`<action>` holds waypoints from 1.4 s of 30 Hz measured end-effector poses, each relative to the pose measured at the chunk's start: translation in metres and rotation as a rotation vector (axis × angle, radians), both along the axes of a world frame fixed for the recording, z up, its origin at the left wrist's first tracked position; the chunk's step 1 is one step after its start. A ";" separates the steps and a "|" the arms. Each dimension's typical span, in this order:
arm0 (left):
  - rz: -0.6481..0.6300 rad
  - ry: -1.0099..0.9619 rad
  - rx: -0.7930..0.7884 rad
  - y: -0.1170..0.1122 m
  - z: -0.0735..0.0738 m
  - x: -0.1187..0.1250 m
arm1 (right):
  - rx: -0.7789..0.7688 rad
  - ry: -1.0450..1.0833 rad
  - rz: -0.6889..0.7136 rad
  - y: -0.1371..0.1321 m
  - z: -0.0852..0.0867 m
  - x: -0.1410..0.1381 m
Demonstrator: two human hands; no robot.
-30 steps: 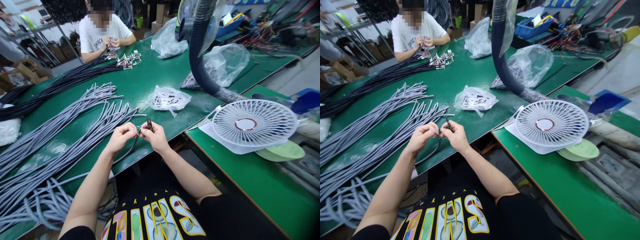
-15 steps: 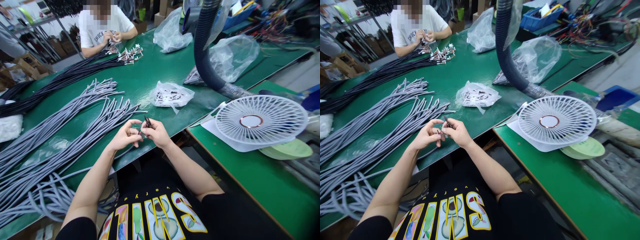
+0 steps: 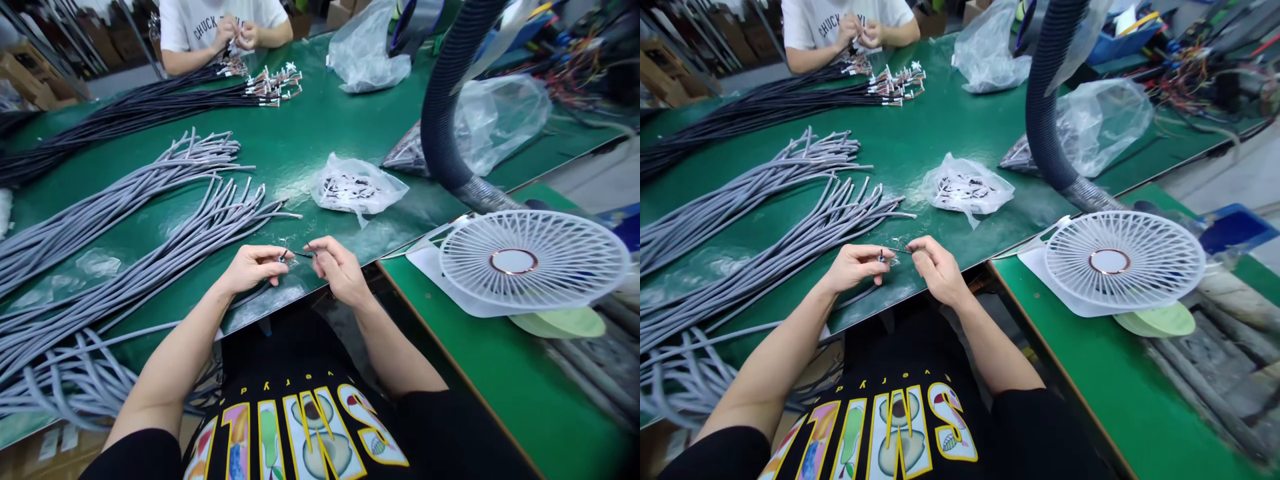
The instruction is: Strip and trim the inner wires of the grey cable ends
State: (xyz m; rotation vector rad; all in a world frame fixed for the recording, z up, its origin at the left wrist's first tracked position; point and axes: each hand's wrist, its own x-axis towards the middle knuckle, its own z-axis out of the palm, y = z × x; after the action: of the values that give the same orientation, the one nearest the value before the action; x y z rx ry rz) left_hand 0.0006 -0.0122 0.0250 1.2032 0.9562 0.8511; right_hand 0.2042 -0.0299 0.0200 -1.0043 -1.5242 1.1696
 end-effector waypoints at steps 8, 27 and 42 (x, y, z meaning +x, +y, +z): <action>-0.032 0.009 0.030 -0.001 0.004 0.007 | 0.518 -0.557 -0.023 -0.014 0.007 0.005; 0.083 0.167 0.323 -0.011 -0.005 0.020 | 0.549 -0.768 -0.128 -0.019 0.010 -0.004; -0.116 0.220 0.232 -0.007 -0.003 0.015 | 0.644 -0.847 0.020 -0.004 0.006 0.007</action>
State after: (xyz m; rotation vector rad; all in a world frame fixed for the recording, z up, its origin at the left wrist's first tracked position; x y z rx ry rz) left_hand 0.0153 -0.0189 0.0223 1.5627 0.9713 0.7622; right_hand 0.2110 -0.0339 0.0261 -1.0646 -2.3530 0.1590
